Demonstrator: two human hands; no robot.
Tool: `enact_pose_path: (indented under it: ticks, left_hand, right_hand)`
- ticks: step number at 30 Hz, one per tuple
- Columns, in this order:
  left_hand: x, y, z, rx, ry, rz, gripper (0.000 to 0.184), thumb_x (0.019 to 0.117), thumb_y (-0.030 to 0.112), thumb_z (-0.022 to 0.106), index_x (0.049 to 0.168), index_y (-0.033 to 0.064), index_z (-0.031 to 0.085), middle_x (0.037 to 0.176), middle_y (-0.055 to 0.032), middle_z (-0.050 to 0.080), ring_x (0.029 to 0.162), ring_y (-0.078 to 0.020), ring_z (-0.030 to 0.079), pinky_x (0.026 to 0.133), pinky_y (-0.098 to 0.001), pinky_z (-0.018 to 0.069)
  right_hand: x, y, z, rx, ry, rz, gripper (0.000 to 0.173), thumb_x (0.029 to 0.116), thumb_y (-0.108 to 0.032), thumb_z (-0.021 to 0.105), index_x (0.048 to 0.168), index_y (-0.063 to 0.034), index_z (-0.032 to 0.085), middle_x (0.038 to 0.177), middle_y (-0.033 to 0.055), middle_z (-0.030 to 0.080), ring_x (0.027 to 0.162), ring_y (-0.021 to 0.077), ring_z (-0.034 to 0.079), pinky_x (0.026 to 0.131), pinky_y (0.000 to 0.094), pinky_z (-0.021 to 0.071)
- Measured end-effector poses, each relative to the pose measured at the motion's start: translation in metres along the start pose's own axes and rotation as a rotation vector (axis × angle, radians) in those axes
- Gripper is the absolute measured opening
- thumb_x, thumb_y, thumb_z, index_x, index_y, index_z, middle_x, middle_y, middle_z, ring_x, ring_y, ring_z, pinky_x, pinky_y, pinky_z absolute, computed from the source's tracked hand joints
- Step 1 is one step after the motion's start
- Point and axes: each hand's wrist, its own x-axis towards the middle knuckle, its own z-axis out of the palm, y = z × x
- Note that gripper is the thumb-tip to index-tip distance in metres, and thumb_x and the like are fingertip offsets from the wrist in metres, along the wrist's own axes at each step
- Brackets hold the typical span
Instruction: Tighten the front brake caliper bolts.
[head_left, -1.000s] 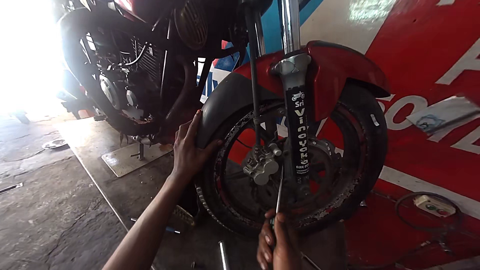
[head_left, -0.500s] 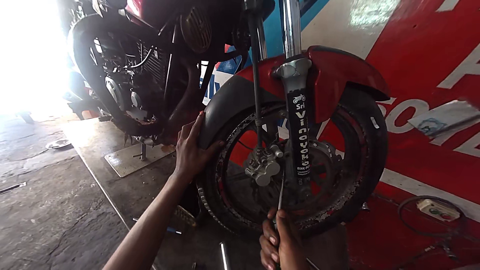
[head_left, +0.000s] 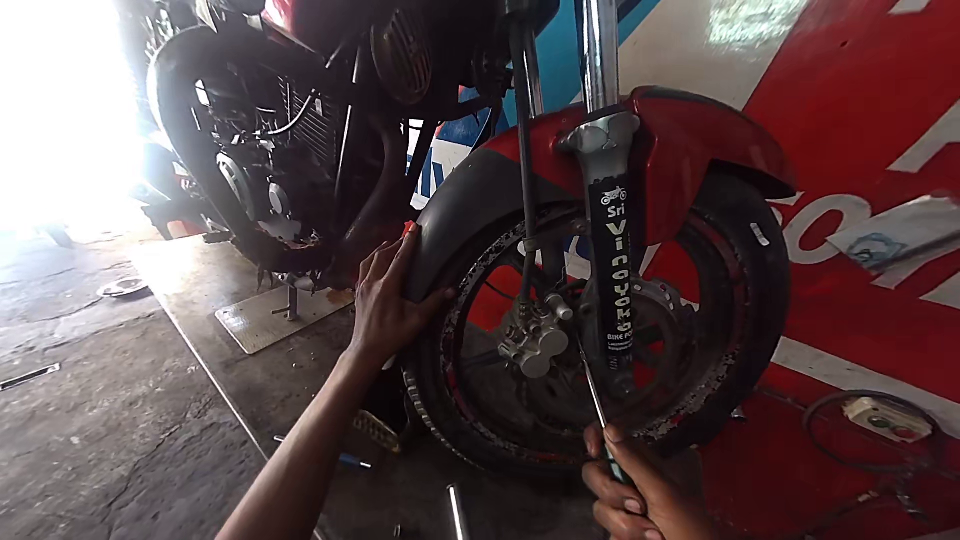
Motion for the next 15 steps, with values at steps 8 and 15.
enact_pose_path:
  ticks: [8,15]
  left_hand:
    - [-0.005,0.001,-0.001,0.012,-0.018,0.008,0.091,0.0834,0.064,0.069,0.157,0.0174,0.042,0.149,-0.0126,0.054,0.138,-0.0327,0.05,0.113,-0.0552,0.0372]
    - [-0.004,0.004,0.001,-0.041,-0.013,-0.003,0.09,0.0853,0.058,0.072,0.158,0.0143,0.041,0.151,-0.013,0.052,0.137,-0.033,0.05,0.112,-0.0535,0.0394]
  right_hand:
    - [0.006,-0.01,-0.038,-0.066,-0.182,0.081,0.028,0.1085,-0.043,0.041,0.103,-0.0174,0.051,0.06,-0.0087,0.039,0.039,-0.0004,0.039,0.037,0.0167,0.0441]
    - [0.002,0.015,-0.004,-0.17,0.095,-0.132,0.03,0.1126,-0.031,0.023,0.12,-0.0137,0.047,0.068,-0.0041,0.049,0.041,0.0035,0.042,0.035,0.0188,0.0415]
